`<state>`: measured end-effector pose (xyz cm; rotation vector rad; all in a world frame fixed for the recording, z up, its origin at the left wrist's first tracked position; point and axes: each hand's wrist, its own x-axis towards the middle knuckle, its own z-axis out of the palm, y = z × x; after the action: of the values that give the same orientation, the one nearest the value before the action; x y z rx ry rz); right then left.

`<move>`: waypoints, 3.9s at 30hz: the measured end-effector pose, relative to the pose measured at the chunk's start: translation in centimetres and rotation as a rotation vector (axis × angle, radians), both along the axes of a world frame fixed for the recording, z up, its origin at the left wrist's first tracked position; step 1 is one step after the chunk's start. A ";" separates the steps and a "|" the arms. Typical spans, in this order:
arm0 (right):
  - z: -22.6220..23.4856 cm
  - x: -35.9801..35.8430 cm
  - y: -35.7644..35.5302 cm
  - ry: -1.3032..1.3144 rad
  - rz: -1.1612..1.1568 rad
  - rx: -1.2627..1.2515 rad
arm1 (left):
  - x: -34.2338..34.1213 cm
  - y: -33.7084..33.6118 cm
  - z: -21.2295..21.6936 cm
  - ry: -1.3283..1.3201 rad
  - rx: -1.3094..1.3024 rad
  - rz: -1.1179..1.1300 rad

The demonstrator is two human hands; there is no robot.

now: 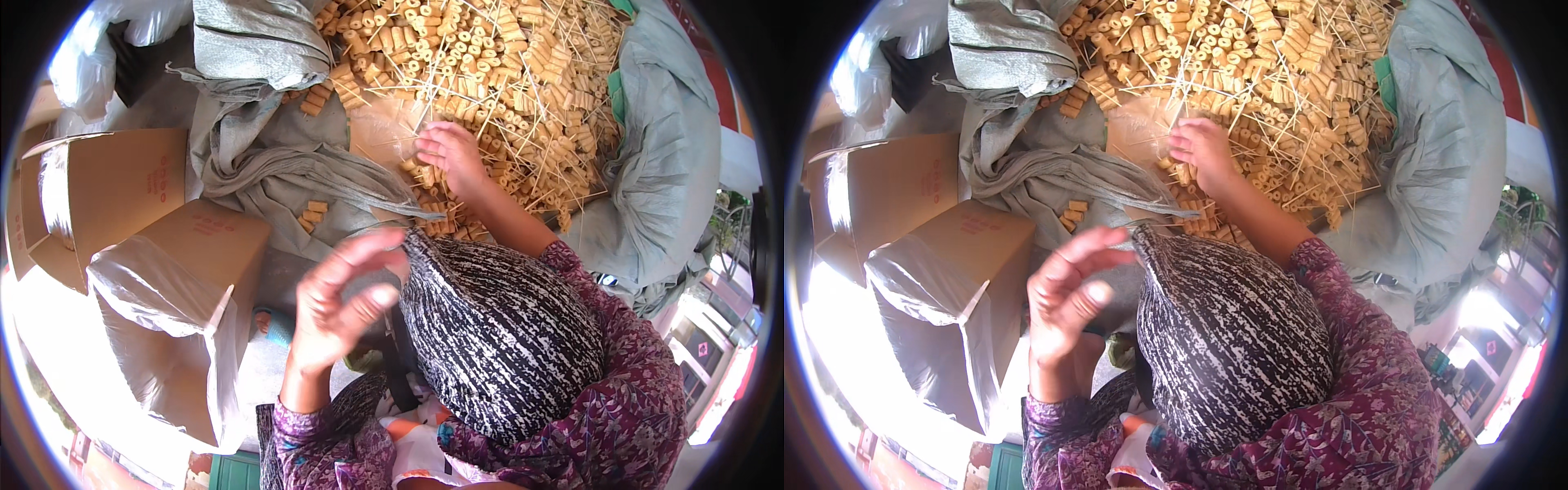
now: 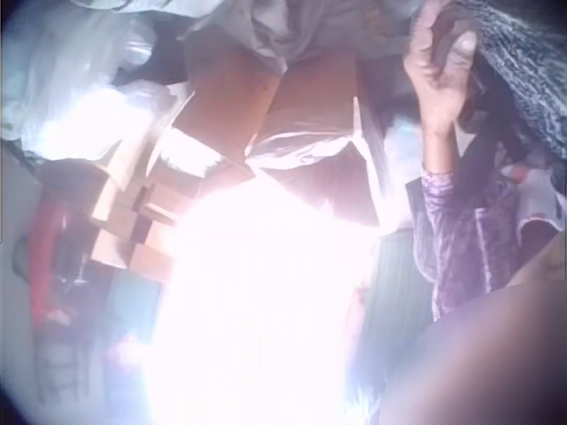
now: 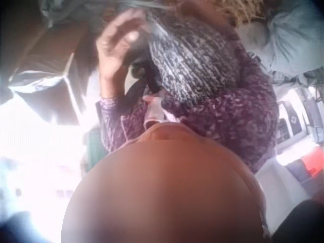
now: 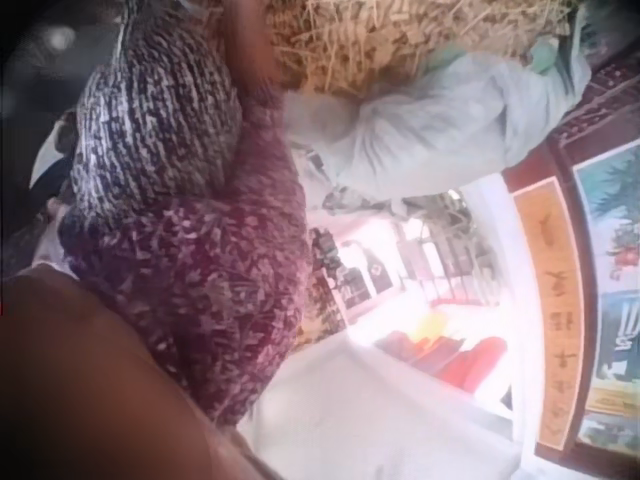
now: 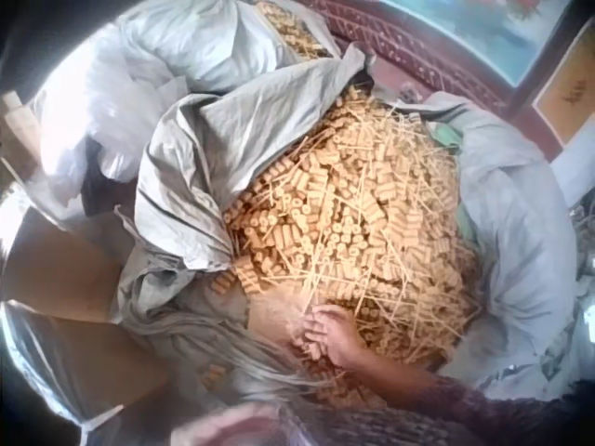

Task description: The person assembles wooden objects by threading small cylindrical wooden pieces onto thin sticks and then arranges the completed sets inside a cardboard box.

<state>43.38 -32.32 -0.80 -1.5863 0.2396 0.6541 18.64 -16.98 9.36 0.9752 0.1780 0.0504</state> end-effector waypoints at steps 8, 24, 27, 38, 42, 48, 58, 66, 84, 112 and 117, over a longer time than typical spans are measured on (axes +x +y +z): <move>-3.7 4.3 0.9 -0.235 -0.134 -0.058 | 1.8 0.9 -8.9 0.409 0.122 0.055; -0.9 2.7 3.8 -0.070 -0.021 0.158 | 1.8 1.2 -10.4 0.504 -0.030 0.178; -1.5 3.0 4.0 -0.085 0.066 0.076 | 1.4 1.0 -11.2 0.500 0.007 0.202; -3.2 5.9 5.7 0.097 -0.085 0.121 | 0.9 0.9 -12.3 0.554 -0.015 0.232; -2.6 6.1 6.0 0.213 -0.070 0.411 | 0.6 1.2 -12.8 0.571 -0.018 0.243; -1.2 5.8 5.5 0.389 0.043 0.769 | 0.7 1.4 -13.0 0.568 -0.017 0.258; -1.0 2.0 3.1 0.250 0.217 0.528 | 0.5 1.9 -13.0 0.569 -0.014 0.287; -1.6 -7.1 0.7 0.469 0.506 0.385 | 3.0 1.9 -12.5 0.461 -0.181 0.436; -0.6 -5.4 -0.5 0.274 0.711 0.064 | 7.0 2.4 -13.4 0.072 -0.612 0.640; 1.1 -6.2 -0.2 0.285 1.108 -0.107 | 6.2 2.5 -14.4 0.189 -0.540 0.646; 1.6 -6.5 0.3 0.292 1.130 -0.137 | 6.5 2.9 -14.5 0.258 -0.414 0.673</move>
<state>36.92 -32.01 0.78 -1.6749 -0.4621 1.7660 25.11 -14.12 -5.11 0.4716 0.7213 0.4872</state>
